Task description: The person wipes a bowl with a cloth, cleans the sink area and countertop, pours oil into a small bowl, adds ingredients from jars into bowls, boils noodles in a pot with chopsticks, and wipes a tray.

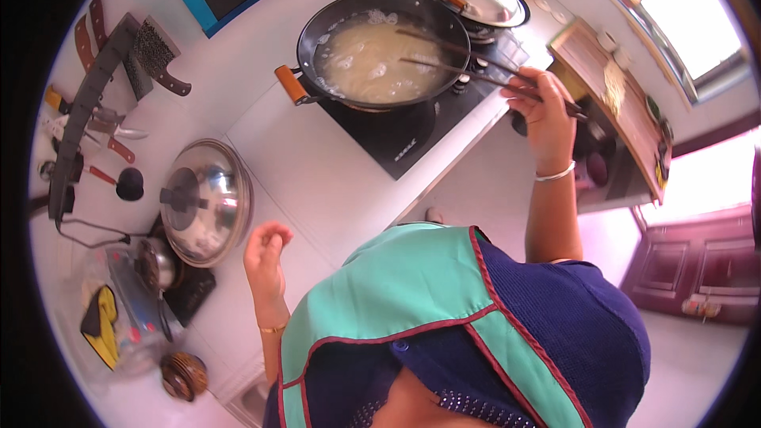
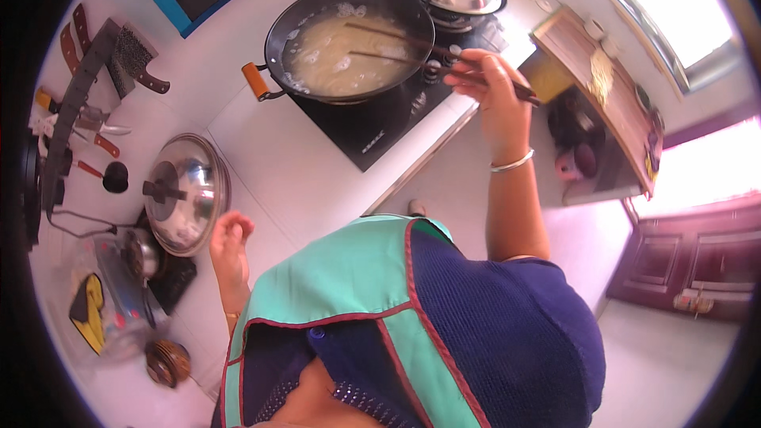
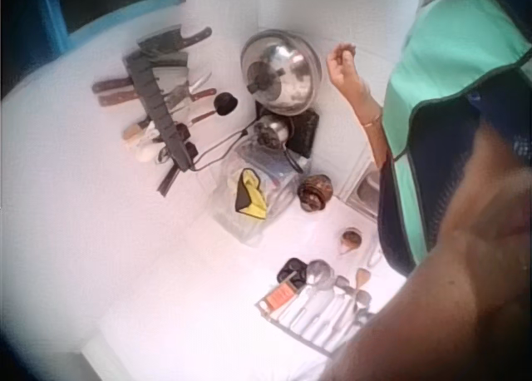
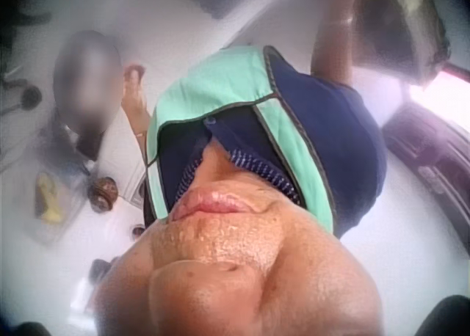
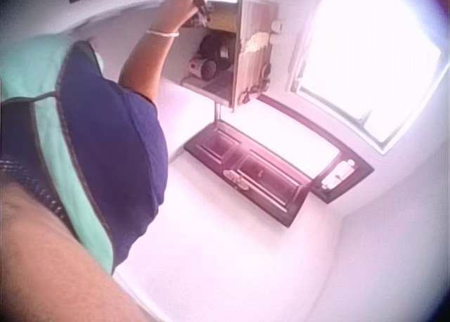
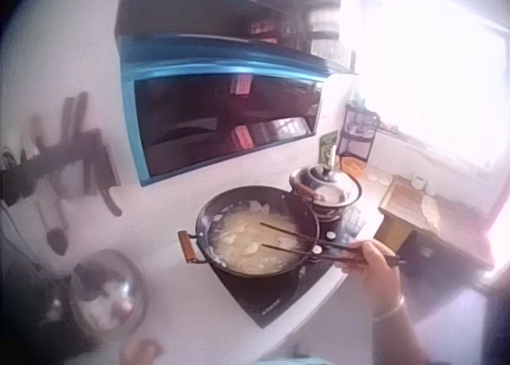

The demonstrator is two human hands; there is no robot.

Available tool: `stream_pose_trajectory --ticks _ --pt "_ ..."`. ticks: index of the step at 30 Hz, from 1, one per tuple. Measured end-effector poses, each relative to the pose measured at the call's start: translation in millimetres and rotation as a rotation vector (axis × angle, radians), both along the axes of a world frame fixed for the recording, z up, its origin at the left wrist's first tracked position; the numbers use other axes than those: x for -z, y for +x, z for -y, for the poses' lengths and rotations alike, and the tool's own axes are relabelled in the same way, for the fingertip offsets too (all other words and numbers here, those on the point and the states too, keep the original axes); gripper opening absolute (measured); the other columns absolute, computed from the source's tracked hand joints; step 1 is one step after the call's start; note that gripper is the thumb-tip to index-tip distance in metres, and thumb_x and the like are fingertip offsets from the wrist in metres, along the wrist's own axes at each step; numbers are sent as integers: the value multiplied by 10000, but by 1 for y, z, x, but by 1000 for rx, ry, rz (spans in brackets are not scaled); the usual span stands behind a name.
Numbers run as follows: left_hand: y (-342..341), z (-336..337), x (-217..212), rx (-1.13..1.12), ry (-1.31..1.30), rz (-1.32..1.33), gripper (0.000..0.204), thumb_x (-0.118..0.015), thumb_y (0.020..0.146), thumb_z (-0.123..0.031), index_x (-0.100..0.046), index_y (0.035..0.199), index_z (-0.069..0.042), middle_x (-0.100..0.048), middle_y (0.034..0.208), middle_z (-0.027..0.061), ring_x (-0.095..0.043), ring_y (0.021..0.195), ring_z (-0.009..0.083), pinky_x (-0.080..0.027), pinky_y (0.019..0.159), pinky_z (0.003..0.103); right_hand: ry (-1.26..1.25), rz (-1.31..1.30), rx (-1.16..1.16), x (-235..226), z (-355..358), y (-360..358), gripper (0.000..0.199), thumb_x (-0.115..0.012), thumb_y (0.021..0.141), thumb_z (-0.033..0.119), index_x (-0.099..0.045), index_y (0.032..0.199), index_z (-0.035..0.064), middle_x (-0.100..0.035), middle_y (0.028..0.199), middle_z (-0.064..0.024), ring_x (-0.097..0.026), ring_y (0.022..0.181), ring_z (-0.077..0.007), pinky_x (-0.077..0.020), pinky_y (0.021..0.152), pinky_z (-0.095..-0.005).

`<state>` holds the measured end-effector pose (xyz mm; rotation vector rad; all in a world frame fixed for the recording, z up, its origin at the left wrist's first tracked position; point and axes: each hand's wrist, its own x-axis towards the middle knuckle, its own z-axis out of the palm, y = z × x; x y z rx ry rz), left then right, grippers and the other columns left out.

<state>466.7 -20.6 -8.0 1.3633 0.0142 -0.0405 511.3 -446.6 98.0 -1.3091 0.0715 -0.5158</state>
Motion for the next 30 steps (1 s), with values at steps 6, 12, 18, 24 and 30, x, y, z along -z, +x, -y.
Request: stream_pose_trajectory --ticks 6,12,18,24,30 --pt "40 153 -30 83 -118 75 185 -533 887 -72 -569 1041 22 -613 917 91 -591 866 171 -478 824 312 -71 -124 -236 9 44 63 260 -499 930 248 -600 997 18 -620 822 -78 -609 659 -129 -469 595 -219" --pt "85 229 -59 126 -30 133 194 -533 898 -98 -568 1058 7 -612 952 68 -581 885 143 -461 833 280 -180 -41 -383 15 62 85 200 -547 913 180 -611 979 2 -637 831 -56 -625 702 -113 -486 639 -207" --pt "105 243 -40 -73 522 328 198 -570 877 -113 -602 1043 -9 -622 989 56 -567 917 138 -422 865 260 -377 -52 -428 16 81 104 197 -553 909 173 -624 961 -3 -639 800 -38 -619 730 -94 -488 649 -214" --pt "126 275 -40 -148 723 376 226 -564 892 -148 -593 1063 -3 -629 1006 67 -560 949 143 -407 871 264 -597 -62 -600 18 80 171 145 -604 856 149 -622 901 13 -621 735 -59 -610 673 -93 -482 637 -230" --pt "134 291 -49 -455 452 364 272 -492 945 -200 -564 1129 -13 -654 955 66 -553 856 83 -424 739 217 -807 138 -696 35 74 227 179 -598 876 172 -621 912 -2 -622 754 -36 -618 693 -91 -476 635 -224"
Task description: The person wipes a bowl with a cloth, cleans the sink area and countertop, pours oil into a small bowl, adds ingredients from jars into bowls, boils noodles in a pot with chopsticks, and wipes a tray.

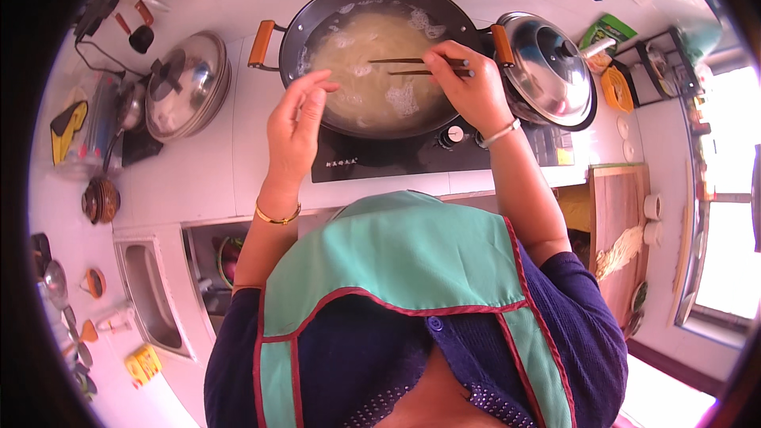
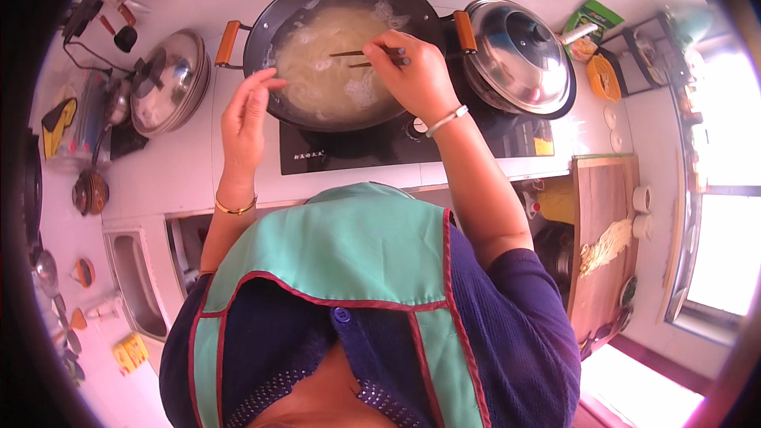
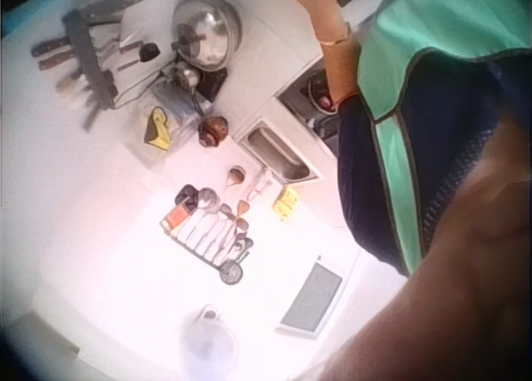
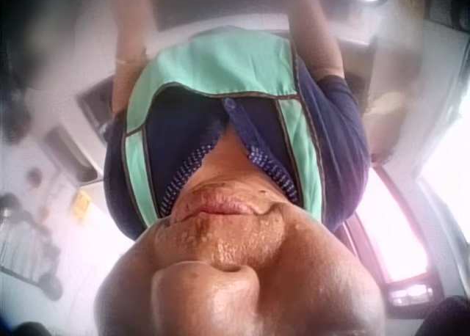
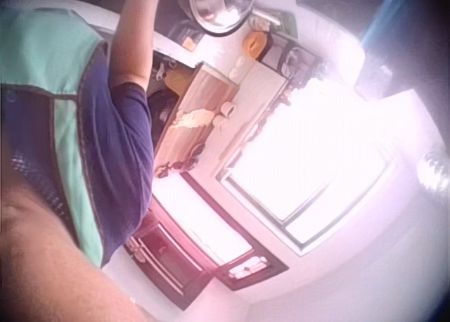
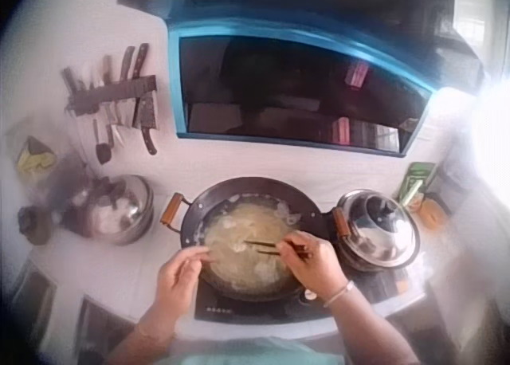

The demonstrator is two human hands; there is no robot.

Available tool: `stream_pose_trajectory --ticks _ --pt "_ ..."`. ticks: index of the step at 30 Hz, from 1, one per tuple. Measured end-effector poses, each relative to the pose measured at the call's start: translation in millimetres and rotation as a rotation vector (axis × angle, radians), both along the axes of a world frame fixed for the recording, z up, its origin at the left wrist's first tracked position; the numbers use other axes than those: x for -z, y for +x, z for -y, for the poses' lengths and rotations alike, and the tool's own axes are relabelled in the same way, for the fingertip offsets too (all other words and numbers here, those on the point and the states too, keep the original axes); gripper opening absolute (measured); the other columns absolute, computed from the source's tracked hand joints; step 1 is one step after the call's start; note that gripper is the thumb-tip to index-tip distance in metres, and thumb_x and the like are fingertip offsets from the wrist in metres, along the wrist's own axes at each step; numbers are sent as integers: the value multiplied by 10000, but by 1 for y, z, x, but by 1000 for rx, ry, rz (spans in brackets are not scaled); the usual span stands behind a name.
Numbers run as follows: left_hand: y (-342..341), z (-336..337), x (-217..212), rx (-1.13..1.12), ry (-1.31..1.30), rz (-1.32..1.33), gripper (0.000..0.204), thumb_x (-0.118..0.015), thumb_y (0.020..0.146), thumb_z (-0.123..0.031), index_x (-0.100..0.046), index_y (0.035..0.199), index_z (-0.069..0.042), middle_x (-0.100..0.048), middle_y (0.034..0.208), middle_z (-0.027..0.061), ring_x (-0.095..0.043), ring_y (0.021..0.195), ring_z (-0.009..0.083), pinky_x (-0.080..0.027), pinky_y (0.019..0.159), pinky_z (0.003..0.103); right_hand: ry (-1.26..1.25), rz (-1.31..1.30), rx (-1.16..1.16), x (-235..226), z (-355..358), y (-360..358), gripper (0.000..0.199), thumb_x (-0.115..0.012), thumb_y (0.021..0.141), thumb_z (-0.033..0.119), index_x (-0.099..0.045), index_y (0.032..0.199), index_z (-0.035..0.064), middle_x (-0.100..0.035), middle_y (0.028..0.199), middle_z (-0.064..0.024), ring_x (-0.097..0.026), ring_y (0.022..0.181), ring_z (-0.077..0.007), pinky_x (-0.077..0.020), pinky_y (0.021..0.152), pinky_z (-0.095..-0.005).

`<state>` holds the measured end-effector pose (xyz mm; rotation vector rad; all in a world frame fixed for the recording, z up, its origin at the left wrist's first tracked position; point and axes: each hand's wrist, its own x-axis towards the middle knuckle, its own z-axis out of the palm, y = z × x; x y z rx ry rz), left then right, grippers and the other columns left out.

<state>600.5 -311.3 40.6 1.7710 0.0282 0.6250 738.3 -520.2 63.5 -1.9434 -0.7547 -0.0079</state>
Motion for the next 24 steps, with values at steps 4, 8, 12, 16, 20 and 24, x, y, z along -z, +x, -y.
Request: stream_pose_trajectory --ticks 4,8,12,16,20,24 --pt "-7 0 -3 -32 -127 -42 319 -442 965 -237 -562 1129 10 -651 946 77 -544 885 102 -397 813 228 61 -152 3 35 -17 31 226 -612 844 235 -649 864 13 -633 684 -107 -606 580 -178 -468 579 -262" --pt "-5 -18 -6 -17 -124 -15 371 -382 984 -291 -550 1159 -11 -634 1009 94 -552 989 157 -382 931 317 113 -463 -90 21 -34 20 264 -584 895 205 -633 946 -49 -636 790 -76 -622 691 -122 -511 645 -230" --pt "-3 -29 -11 -12 -175 1 372 -381 985 -288 -546 1159 -4 -630 1006 95 -553 996 160 -385 936 321 66 -355 -233 -12 -23 4 258 -564 909 195 -636 926 -53 -630 814 -66 -607 748 -110 -528 655 -237" --pt "0 -38 -11 20 -132 28 374 -386 984 -292 -550 1154 -1 -631 992 93 -562 993 162 -396 926 323 166 -270 -29 -51 -10 8 238 -574 887 216 -661 886 -5 -642 729 -51 -589 670 -89 -491 614 -232" --pt "1 -39 -8 67 -153 41 368 -397 980 -288 -557 1147 -1 -633 976 87 -583 963 165 -412 907 318 -302 -84 -147 -23 -36 28 278 -640 815 316 -681 937 69 -663 769 -143 -637 701 -246 -489 668 -316" --pt "-8 -38 -13 61 -146 45 361 -400 980 -282 -560 1139 -1 -634 966 82 -590 950 166 -416 901 313 -307 60 -44 7 -59 61 254 -635 817 321 -683 931 100 -666 781 -129 -640 729 -268 -487 675 -328"
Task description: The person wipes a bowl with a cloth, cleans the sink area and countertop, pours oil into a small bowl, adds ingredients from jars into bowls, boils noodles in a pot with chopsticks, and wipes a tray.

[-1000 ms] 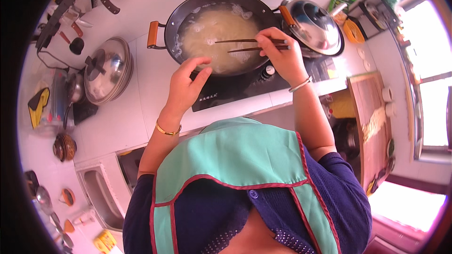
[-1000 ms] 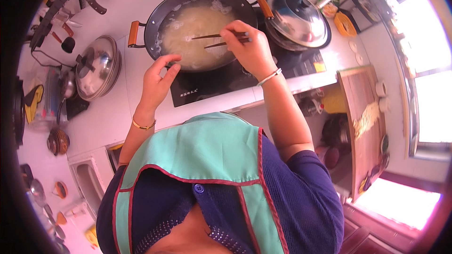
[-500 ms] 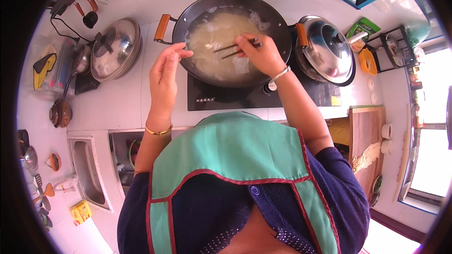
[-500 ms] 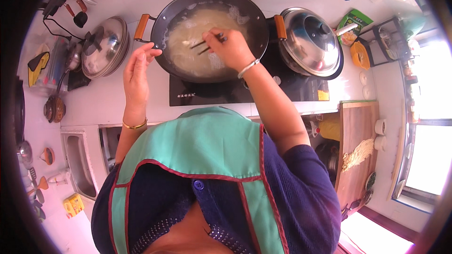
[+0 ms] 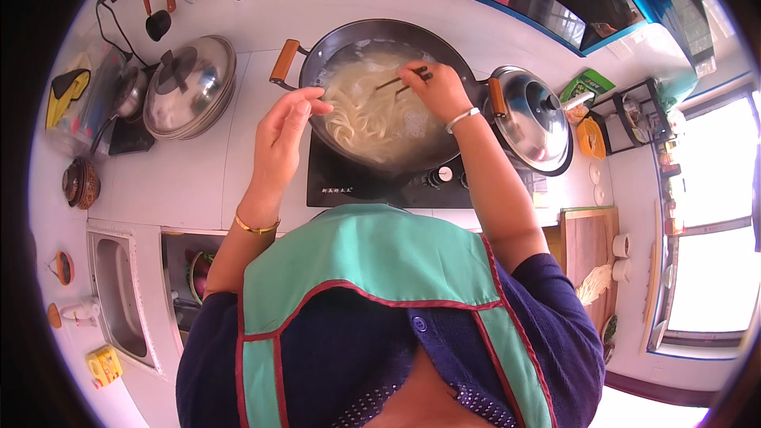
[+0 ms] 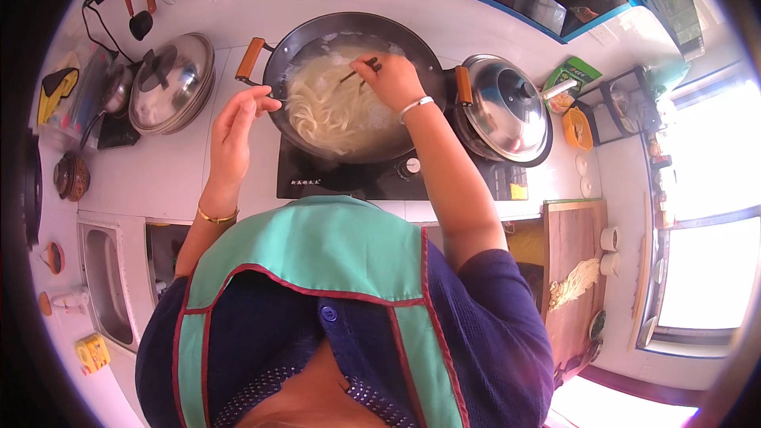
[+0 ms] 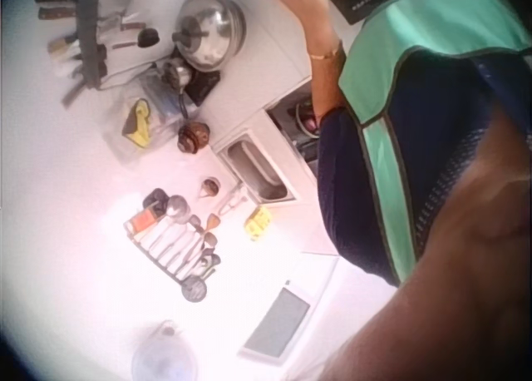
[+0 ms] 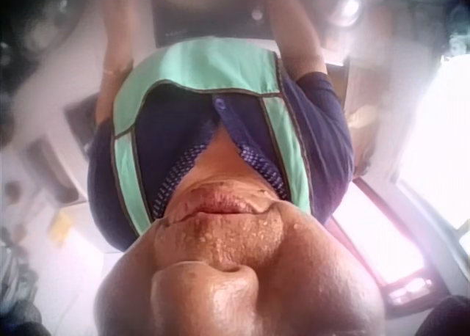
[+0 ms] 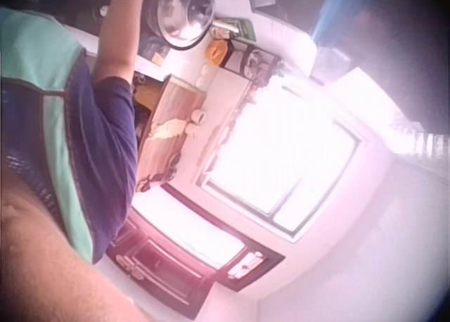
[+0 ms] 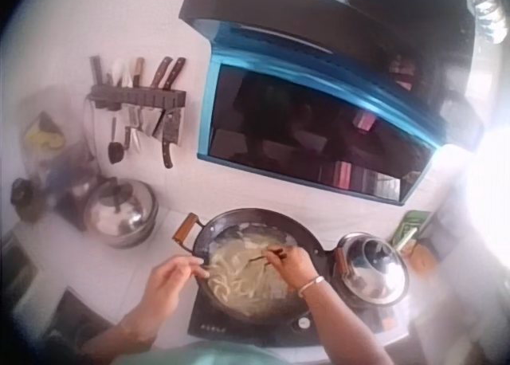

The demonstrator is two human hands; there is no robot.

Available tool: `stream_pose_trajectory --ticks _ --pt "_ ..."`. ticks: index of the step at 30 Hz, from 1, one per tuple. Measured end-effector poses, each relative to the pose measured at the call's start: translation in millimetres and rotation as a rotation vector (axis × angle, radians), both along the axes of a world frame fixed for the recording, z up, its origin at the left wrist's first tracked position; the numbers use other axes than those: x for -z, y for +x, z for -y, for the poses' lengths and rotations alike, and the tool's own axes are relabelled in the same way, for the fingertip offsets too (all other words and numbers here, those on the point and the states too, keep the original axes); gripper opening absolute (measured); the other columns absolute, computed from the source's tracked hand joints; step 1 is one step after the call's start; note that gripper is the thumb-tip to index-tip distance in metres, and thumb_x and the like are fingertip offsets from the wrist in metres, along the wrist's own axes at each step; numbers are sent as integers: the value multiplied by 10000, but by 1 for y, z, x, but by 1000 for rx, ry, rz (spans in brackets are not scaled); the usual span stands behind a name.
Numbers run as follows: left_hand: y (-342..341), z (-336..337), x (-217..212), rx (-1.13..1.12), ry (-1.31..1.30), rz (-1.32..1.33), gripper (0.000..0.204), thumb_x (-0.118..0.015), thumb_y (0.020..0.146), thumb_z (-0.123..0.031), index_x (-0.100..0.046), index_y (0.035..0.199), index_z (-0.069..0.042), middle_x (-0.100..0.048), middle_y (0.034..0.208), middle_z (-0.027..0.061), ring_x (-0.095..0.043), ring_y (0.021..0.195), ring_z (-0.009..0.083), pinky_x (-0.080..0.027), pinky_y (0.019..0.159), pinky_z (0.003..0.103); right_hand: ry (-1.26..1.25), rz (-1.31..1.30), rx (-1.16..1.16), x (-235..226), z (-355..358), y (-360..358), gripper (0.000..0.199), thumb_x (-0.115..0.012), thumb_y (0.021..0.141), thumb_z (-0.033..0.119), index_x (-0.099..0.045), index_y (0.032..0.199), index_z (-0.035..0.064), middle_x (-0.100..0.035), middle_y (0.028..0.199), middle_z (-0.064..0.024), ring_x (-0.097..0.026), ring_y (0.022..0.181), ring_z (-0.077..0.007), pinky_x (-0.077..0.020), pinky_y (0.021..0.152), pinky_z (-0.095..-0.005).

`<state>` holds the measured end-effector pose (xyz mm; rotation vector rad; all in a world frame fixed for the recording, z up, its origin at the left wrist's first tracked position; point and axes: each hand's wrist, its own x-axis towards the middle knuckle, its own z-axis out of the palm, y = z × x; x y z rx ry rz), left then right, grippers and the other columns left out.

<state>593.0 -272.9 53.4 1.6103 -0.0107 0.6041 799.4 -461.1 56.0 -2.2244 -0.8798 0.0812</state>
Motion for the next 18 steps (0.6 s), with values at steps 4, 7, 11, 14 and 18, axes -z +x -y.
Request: stream_pose_trajectory --ticks 4,7,11,14,18 --pt "-12 -1 -1 -77 -69 -1 305 -431 968 -222 -581 1084 17 -648 901 90 -583 892 145 -409 875 281 104 153 33 -8 -11 12 246 -635 818 316 -680 911 93 -661 778 -134 -637 718 -271 -489 662 -328" --pt "-20 -4 4 -115 -93 -3 308 -432 968 -223 -581 1082 22 -645 902 98 -586 893 154 -419 873 290 265 16 78 -34 -5 6 245 -627 827 306 -676 895 76 -657 747 -135 -632 679 -276 -488 641 -326" --pt "-18 -9 15 -78 -101 -12 343 -387 983 -259 -555 1132 1 -628 947 82 -578 949 163 -410 912 323 262 25 138 -30 9 9 258 -618 831 303 -674 880 56 -656 713 -129 -634 645 -248 -486 606 -308" --pt "-14 -1 9 -65 -89 -57 339 -392 981 -253 -553 1128 8 -626 944 84 -579 950 170 -410 915 326 199 -17 100 8 19 5 263 -617 830 307 -669 870 53 -652 706 -122 -636 663 -239 -477 626 -313" --pt "-9 1 12 -33 -68 -52 336 -397 980 -246 -552 1126 14 -624 946 87 -581 951 173 -416 913 328 104 -120 41 -4 42 -16 287 -607 840 298 -662 876 19 -657 719 -119 -630 658 -210 -478 637 -296"
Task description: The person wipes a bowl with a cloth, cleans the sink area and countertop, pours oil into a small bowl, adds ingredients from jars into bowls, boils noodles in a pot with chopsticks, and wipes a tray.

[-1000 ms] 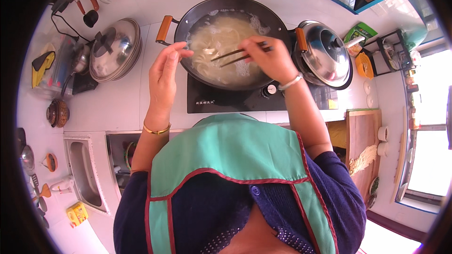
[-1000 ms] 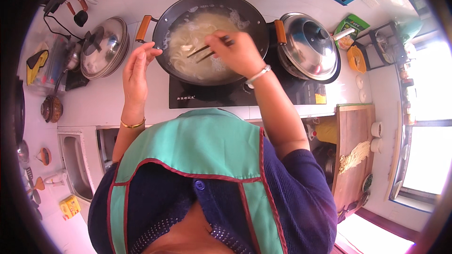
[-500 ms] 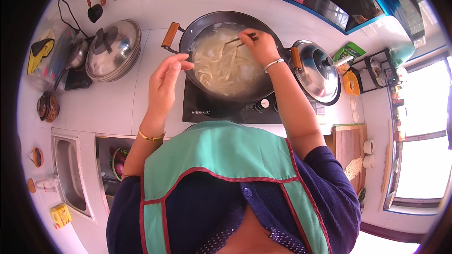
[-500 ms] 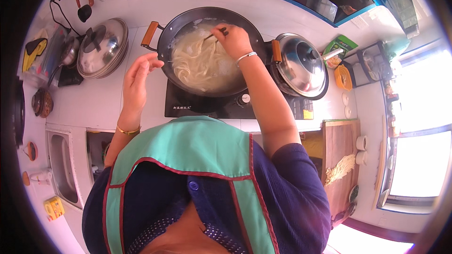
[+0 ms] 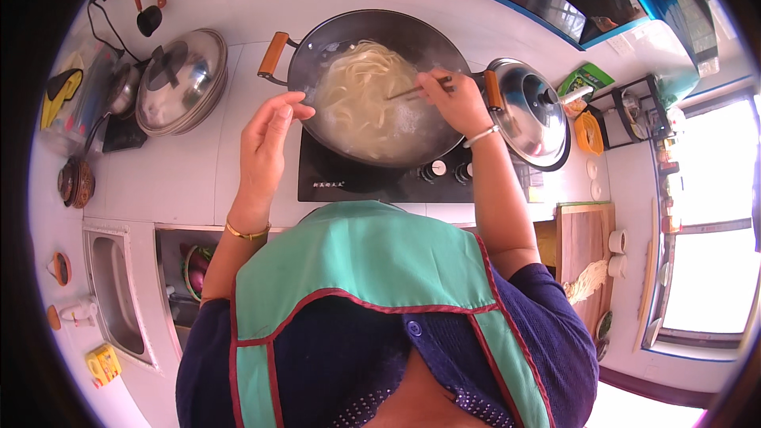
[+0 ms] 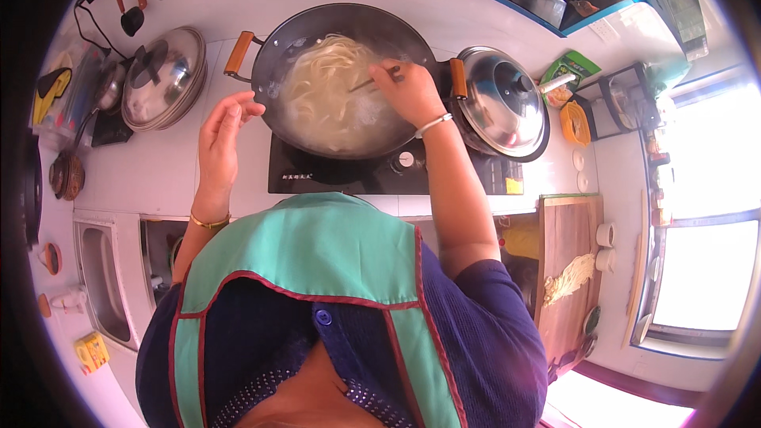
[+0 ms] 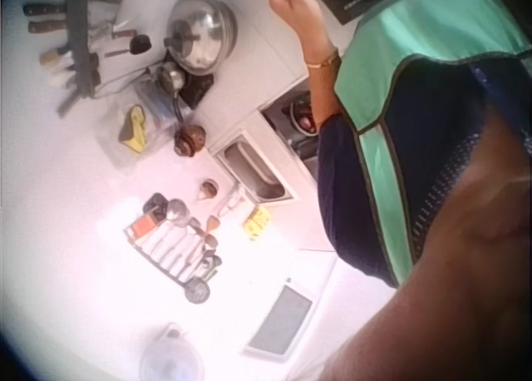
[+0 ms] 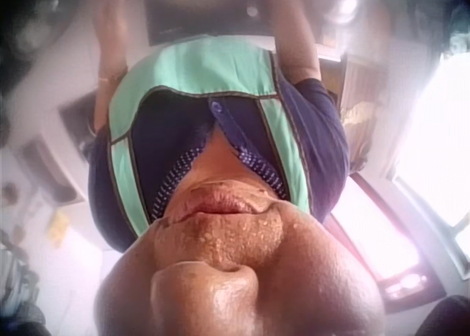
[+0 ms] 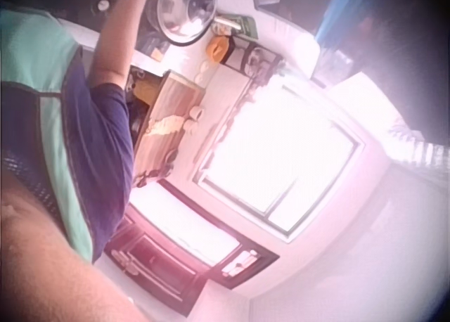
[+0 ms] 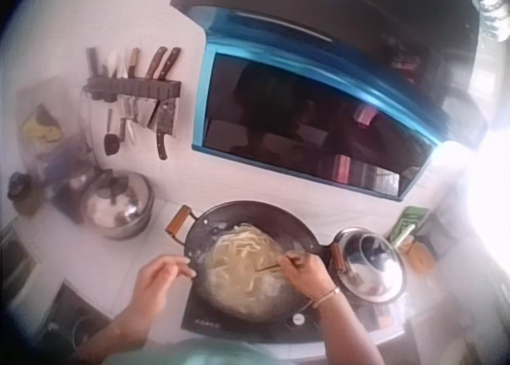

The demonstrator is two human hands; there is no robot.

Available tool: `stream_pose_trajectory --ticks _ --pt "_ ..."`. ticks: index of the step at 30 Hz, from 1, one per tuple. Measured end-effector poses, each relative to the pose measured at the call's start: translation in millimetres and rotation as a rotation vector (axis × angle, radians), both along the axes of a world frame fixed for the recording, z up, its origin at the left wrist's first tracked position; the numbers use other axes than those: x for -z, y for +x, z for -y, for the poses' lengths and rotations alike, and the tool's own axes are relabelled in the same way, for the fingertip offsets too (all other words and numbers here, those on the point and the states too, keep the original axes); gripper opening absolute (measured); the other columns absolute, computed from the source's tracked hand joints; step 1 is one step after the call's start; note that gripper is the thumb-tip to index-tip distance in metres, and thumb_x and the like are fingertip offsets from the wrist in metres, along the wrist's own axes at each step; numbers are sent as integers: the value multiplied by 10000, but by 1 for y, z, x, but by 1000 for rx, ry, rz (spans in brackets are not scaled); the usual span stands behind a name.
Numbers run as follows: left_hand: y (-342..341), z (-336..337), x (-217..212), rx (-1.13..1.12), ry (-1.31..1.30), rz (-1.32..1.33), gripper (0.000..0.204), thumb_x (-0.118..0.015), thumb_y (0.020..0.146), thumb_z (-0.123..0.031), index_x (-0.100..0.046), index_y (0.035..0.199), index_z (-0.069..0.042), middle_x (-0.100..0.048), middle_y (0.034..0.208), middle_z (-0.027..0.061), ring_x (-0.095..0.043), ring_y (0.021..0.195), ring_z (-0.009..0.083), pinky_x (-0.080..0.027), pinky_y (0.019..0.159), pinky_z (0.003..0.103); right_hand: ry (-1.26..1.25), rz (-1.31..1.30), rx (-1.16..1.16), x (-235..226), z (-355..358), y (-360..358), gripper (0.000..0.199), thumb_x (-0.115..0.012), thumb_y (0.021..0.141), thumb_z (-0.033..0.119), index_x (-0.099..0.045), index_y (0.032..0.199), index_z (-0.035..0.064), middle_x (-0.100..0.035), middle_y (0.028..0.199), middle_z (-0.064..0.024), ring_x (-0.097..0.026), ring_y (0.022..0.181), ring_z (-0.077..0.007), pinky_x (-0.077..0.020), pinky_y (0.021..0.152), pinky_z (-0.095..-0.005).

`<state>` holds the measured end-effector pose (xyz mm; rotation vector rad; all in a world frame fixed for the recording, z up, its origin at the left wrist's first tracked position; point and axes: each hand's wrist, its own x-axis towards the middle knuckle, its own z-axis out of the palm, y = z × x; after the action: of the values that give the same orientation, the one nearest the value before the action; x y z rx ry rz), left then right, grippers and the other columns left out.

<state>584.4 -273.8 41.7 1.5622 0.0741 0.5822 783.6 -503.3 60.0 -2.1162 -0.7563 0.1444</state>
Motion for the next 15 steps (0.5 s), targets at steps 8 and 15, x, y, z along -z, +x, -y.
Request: stream_pose_trajectory --ticks 8,15 --pt "4 10 -2 -17 -64 16 295 -441 963 -212 -582 1076 20 -644 905 98 -586 890 161 -431 855 290 263 -231 136 -75 44 -10 293 -538 890 267 -665 856 5 -623 672 -32 -553 589 -92 -449 576 -210" --pt "-5 5 0 -30 -78 37 290 -438 962 -204 -582 1073 22 -641 903 99 -584 889 163 -436 855 297 97 -131 311 4 -8 45 329 -561 868 347 -665 864 35 -630 681 -51 -598 562 -137 -479 586 -277"
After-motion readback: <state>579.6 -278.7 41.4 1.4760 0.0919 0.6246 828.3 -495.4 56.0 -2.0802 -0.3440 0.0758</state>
